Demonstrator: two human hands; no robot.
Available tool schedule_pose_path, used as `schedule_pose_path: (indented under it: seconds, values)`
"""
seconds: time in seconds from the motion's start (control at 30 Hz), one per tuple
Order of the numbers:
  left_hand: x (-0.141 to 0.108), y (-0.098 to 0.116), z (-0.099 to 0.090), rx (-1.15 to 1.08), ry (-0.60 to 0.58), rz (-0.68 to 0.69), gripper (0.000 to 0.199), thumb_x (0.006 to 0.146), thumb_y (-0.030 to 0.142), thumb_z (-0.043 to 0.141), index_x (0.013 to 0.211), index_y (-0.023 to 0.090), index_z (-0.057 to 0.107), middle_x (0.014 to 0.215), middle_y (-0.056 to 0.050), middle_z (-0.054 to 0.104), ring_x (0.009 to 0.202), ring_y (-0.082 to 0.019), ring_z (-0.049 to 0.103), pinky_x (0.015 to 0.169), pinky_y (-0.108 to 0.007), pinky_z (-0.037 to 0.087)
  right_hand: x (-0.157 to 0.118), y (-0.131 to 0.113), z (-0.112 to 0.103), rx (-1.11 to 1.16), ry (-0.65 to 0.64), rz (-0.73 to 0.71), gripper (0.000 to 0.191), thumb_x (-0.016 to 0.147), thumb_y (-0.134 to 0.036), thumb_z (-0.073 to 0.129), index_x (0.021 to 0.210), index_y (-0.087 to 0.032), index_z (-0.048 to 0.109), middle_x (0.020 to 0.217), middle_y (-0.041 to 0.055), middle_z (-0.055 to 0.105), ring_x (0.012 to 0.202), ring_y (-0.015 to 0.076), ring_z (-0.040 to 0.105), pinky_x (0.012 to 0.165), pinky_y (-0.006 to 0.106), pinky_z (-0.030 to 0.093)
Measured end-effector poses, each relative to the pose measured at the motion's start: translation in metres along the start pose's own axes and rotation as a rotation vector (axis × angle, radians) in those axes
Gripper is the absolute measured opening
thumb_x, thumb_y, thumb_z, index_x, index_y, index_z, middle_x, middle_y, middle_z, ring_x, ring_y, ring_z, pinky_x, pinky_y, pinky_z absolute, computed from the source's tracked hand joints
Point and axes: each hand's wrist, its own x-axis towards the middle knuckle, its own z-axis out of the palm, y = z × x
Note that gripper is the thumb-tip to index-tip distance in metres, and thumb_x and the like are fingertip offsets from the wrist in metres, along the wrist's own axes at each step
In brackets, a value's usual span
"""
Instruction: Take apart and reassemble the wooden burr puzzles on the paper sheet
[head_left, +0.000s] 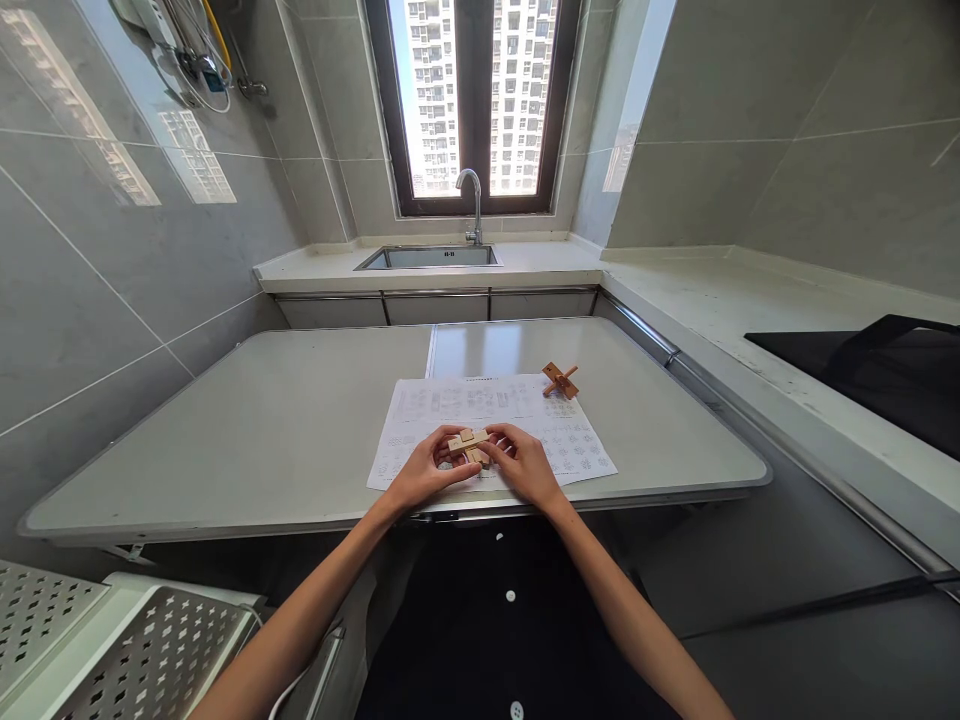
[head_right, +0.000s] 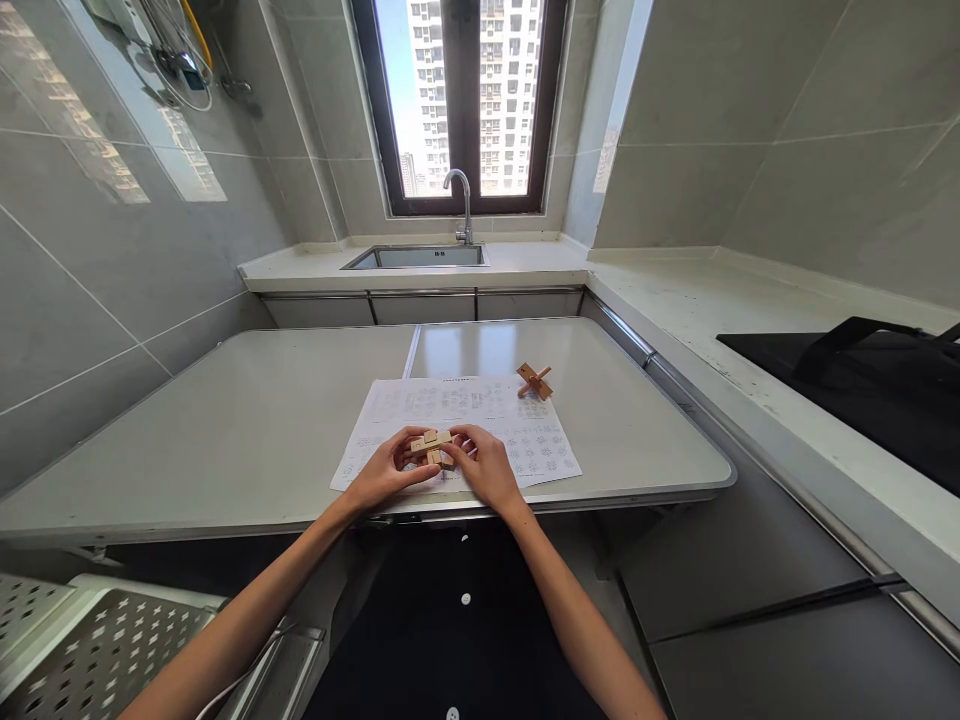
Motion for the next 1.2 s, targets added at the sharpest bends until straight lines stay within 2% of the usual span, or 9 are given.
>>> schedule_pose_path:
  seconds: [0.23,0.4,0.53,0.63,0.77,0.87,1.0,1.07,1.2]
  values:
    - [-0.001,0.001,0.000,-0.014,0.022,-0.032,0.055,0.080,0.041,0.086,0.124,0.020,0.062,0.110,-0.006,0.072,0.100,-0.022,0.071,0.097,-0.040,0.057,0.000,-0.001,0.000,-0.003,-0.013,0.032,0.033,0.094,-0.053,0.067,0.105,-0.022,0.072,0.088,0.0038,0.074,0.074,0.0202,0.066,0.072,0.034,0.054]
    - [0.001,0.000,0.000,-0.112,0.092,-0.069,0.059,0.077,0.043,0.088,0.124,0.020,0.060,0.123,-0.010,0.073,0.116,-0.027,0.071,0.107,-0.046,0.055,0.000,-0.002,-0.001,0.016,0.026,0.044,0.041,0.093,-0.056,0.066,0.114,-0.021,0.070,0.092,0.0047,0.071,0.076,0.0200,0.065,0.068,0.034,0.055]
    - [0.003,-0.004,-0.001,-0.138,0.183,-0.061,0.060,0.077,0.043,0.088,0.123,0.019,0.059,0.127,-0.011,0.074,0.122,-0.028,0.070,0.112,-0.048,0.053,-0.002,0.007,0.001,-0.116,0.072,-0.019,0.049,0.087,-0.051,0.076,0.124,-0.023,0.065,0.114,0.0103,0.067,0.100,0.0273,0.066,0.088,0.043,0.057]
    - [0.004,-0.007,-0.001,-0.147,0.223,-0.046,0.059,0.077,0.042,0.088,0.123,0.019,0.058,0.131,-0.014,0.073,0.125,-0.029,0.069,0.112,-0.048,0.052,-0.003,0.015,0.005,-0.250,0.068,-0.033,0.061,0.077,-0.044,0.086,0.131,-0.024,0.063,0.126,0.0121,0.061,0.118,0.0335,0.059,0.103,0.051,0.052]
    - [0.003,-0.008,0.000,-0.149,0.241,-0.042,0.061,0.077,0.041,0.089,0.123,0.019,0.057,0.132,-0.015,0.072,0.125,-0.030,0.069,0.112,-0.051,0.052,-0.004,0.019,0.008,-0.336,0.042,-0.053,0.058,0.073,-0.040,0.089,0.124,-0.024,0.067,0.126,0.0127,0.061,0.121,0.0366,0.056,0.106,0.053,0.049]
    - [0.003,-0.008,0.000,-0.161,0.236,-0.045,0.062,0.076,0.040,0.090,0.124,0.019,0.056,0.131,-0.014,0.073,0.124,-0.029,0.069,0.114,-0.051,0.051,-0.003,0.017,0.006,-0.236,0.006,-0.033,0.052,0.079,-0.044,0.085,0.122,-0.023,0.065,0.121,0.0114,0.065,0.111,0.0323,0.063,0.098,0.049,0.055]
    - [0.003,-0.008,0.000,-0.146,0.229,-0.053,0.063,0.076,0.040,0.089,0.126,0.019,0.056,0.131,-0.013,0.072,0.123,-0.028,0.070,0.114,-0.049,0.051,-0.001,0.012,0.000,-0.056,0.034,0.012,0.058,0.083,-0.051,0.082,0.129,-0.021,0.061,0.123,0.0117,0.065,0.095,0.0253,0.069,0.086,0.043,0.060]
    - [0.003,-0.008,0.000,-0.137,0.224,-0.050,0.063,0.076,0.040,0.089,0.125,0.019,0.057,0.130,-0.013,0.073,0.122,-0.028,0.070,0.114,-0.049,0.051,0.000,0.011,-0.001,0.014,0.048,-0.002,0.064,0.080,-0.049,0.084,0.133,-0.022,0.060,0.128,0.0123,0.061,0.096,0.0245,0.069,0.090,0.044,0.061]
    - [0.003,-0.008,0.000,-0.141,0.217,-0.046,0.062,0.076,0.040,0.089,0.125,0.020,0.057,0.129,-0.013,0.073,0.121,-0.028,0.070,0.113,-0.050,0.051,0.000,0.013,0.002,0.203,0.028,-0.013,0.068,0.074,-0.043,0.089,0.131,-0.026,0.056,0.134,0.0109,0.055,0.113,0.0273,0.069,0.101,0.046,0.060]
